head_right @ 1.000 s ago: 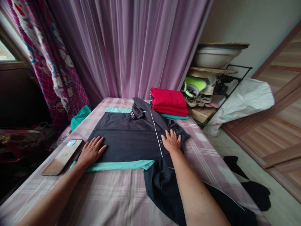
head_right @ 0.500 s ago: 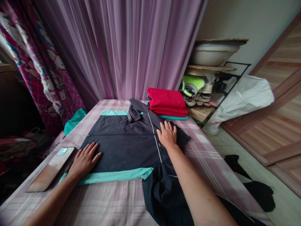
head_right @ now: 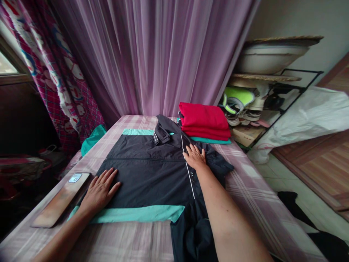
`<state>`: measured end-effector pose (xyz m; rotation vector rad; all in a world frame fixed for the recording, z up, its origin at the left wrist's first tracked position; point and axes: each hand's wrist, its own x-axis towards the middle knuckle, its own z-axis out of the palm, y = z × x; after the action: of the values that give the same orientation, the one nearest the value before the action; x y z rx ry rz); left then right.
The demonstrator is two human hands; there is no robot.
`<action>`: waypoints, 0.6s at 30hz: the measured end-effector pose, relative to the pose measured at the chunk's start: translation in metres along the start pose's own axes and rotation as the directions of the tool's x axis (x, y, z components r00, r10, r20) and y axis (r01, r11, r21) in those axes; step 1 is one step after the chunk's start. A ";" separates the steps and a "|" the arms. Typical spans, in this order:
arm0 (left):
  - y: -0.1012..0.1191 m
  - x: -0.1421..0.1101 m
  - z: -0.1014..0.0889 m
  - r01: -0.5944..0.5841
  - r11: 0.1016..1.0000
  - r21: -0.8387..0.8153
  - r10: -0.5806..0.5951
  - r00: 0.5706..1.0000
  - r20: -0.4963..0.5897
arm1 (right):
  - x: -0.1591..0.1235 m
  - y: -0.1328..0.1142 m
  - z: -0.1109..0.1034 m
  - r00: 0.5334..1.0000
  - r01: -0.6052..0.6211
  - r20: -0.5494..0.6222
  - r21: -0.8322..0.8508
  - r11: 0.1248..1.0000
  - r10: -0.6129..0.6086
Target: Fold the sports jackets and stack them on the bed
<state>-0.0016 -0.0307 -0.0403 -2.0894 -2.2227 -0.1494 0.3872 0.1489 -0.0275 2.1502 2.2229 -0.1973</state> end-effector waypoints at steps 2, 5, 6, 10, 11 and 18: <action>0.002 0.000 -0.001 0.006 1.000 -0.015 -0.006 1.000 0.001 | -0.004 -0.005 -0.002 0.999 -0.028 -0.029 -0.016 0.999 0.027; 0.005 -0.001 -0.003 0.020 0.999 -0.037 -0.020 1.000 0.011 | -0.022 -0.011 -0.004 0.992 -0.055 -0.115 -0.036 0.998 0.051; 0.006 -0.001 -0.003 0.023 0.999 -0.043 -0.022 1.000 0.013 | -0.031 -0.011 -0.003 0.987 -0.054 -0.153 -0.037 0.998 0.048; 0.007 -0.002 -0.004 0.027 0.998 -0.061 -0.027 1.000 0.005 | -0.083 0.006 0.013 0.963 -0.043 -0.268 -0.070 0.997 0.023; 0.008 -0.002 -0.005 0.028 0.998 -0.065 -0.028 1.000 0.006 | -0.095 0.012 0.019 0.965 -0.059 -0.260 -0.089 0.994 0.034; 0.011 -0.002 -0.010 0.040 0.997 -0.069 -0.036 0.998 0.054 | -0.128 0.025 0.038 0.985 -0.132 -0.132 -0.171 0.976 0.110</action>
<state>0.0090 -0.0333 -0.0300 -2.1105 -2.3208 -0.1792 0.4143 0.0175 -0.0515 2.2442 2.0673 0.1378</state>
